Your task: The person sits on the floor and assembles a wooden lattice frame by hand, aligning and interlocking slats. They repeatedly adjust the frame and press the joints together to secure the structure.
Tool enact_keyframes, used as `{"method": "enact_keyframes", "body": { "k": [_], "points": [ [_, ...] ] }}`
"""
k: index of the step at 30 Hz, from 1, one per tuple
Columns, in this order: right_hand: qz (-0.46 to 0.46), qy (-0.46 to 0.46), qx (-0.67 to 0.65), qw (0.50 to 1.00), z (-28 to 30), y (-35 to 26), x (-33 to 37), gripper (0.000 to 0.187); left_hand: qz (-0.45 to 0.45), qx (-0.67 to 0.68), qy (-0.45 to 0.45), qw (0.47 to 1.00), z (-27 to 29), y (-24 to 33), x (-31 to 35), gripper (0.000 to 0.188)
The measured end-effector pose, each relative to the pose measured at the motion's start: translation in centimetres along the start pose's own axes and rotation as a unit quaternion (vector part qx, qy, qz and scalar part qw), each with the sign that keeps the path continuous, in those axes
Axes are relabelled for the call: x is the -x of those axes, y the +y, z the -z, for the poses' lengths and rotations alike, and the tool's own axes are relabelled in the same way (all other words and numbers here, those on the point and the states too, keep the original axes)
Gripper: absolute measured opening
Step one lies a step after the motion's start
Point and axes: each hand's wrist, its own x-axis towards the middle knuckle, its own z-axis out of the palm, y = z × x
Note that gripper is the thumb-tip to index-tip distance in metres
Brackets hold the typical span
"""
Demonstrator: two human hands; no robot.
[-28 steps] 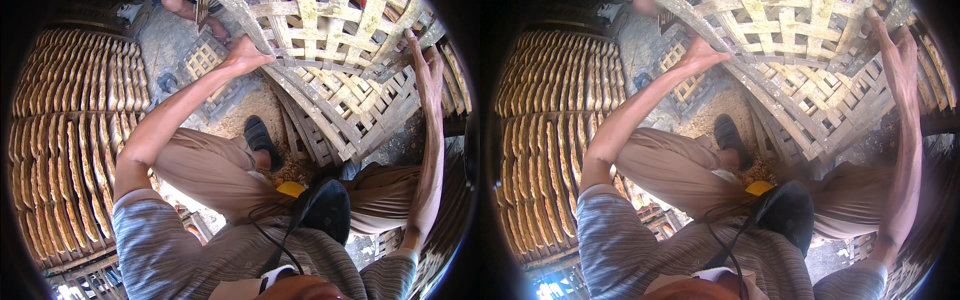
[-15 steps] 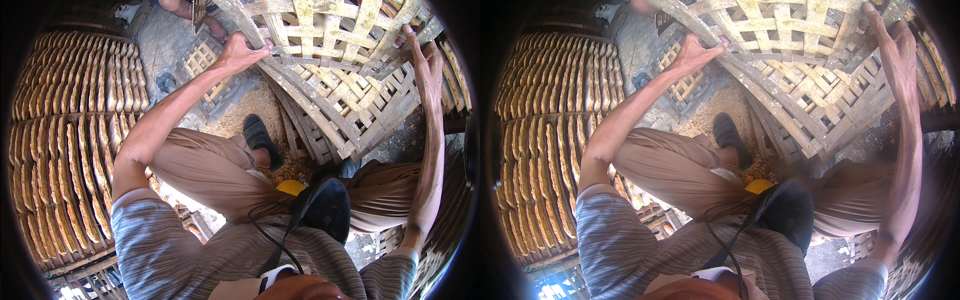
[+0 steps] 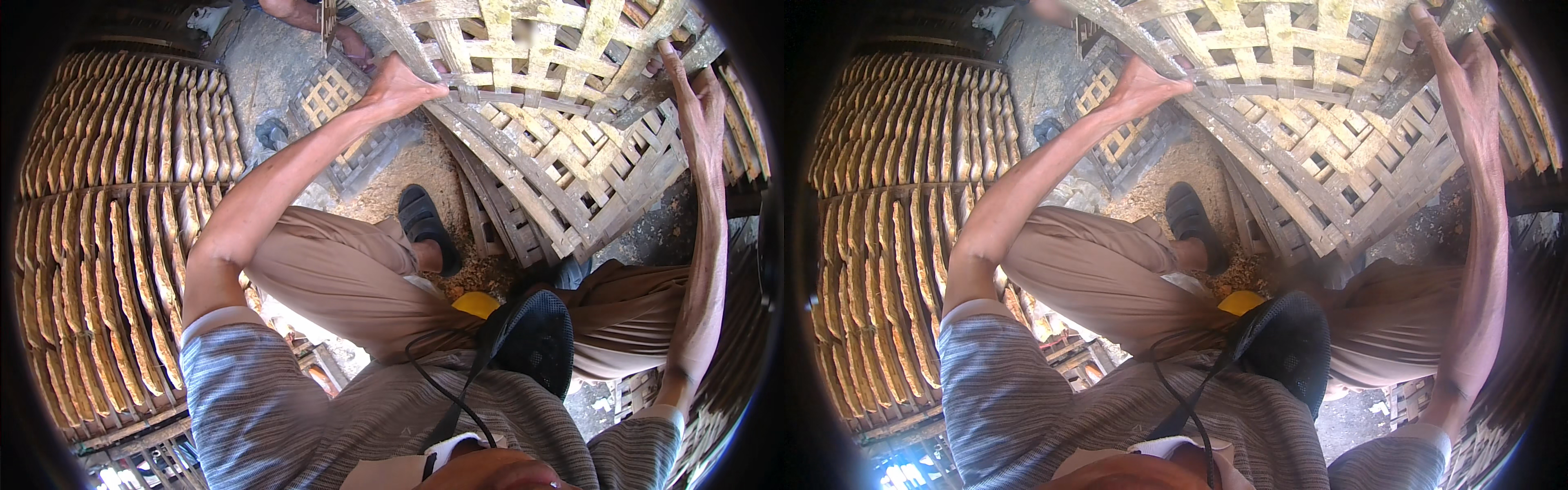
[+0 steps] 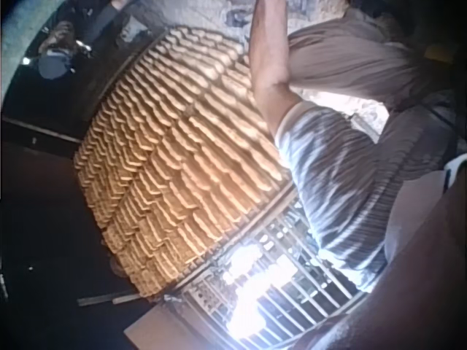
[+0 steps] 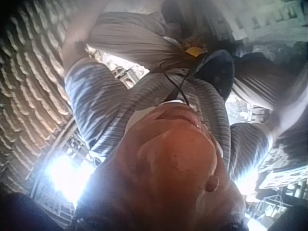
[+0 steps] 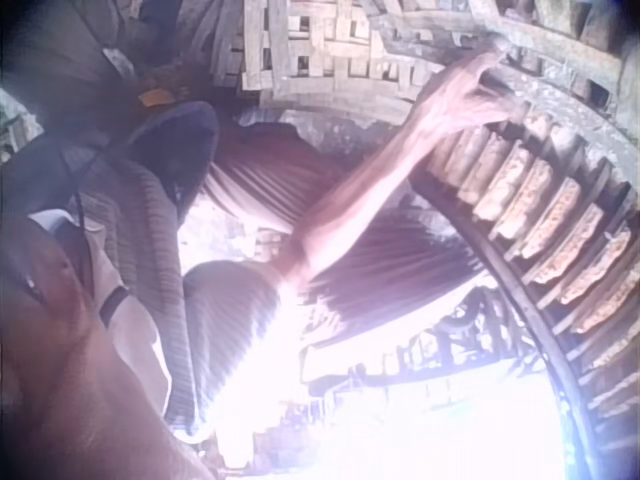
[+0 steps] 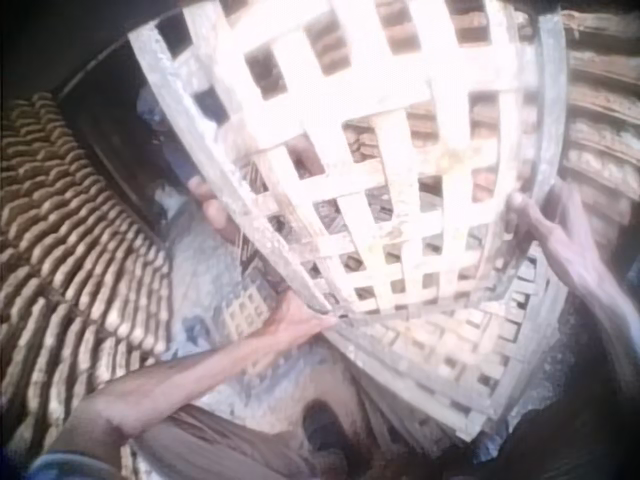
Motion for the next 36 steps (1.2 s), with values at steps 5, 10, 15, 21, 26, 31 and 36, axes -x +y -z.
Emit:
{"method": "enact_keyframes", "body": {
  "k": [5,10,15,21,26,31,36],
  "points": [
    [-0.015,-0.005,-0.025,1.000,0.2,-0.8,0.2,0.088,0.118,-0.032,-0.107,0.987,-0.3,0.7,-0.6,0.049],
    [-0.009,0.018,-0.043,0.999,-0.2,-0.3,0.2,0.089,-0.127,0.035,0.032,0.991,-2.2,-1.7,-0.4,0.047],
    [-0.014,-0.010,0.005,1.000,0.5,0.0,-0.1,0.089,0.068,0.002,-0.081,0.994,-1.1,-1.3,-0.6,0.049],
    [-0.002,0.002,-0.007,1.000,0.5,-1.3,0.3,0.086,0.127,-0.037,-0.135,0.982,-0.4,0.1,-0.8,0.054],
    [0.010,0.006,-0.046,0.999,-0.1,-1.8,0.3,0.086,-0.011,0.001,-0.065,0.998,-1.2,-2.3,-0.4,0.058],
    [-0.005,0.005,-0.005,1.000,0.0,0.0,-0.1,0.091,0.125,-0.045,-0.124,0.983,0.6,1.8,-0.4,0.055],
    [-0.008,0.004,-0.017,1.000,-0.2,-0.7,0.0,0.089,0.013,0.001,-0.069,0.998,1.4,-0.1,0.1,0.051]
  ]
}}
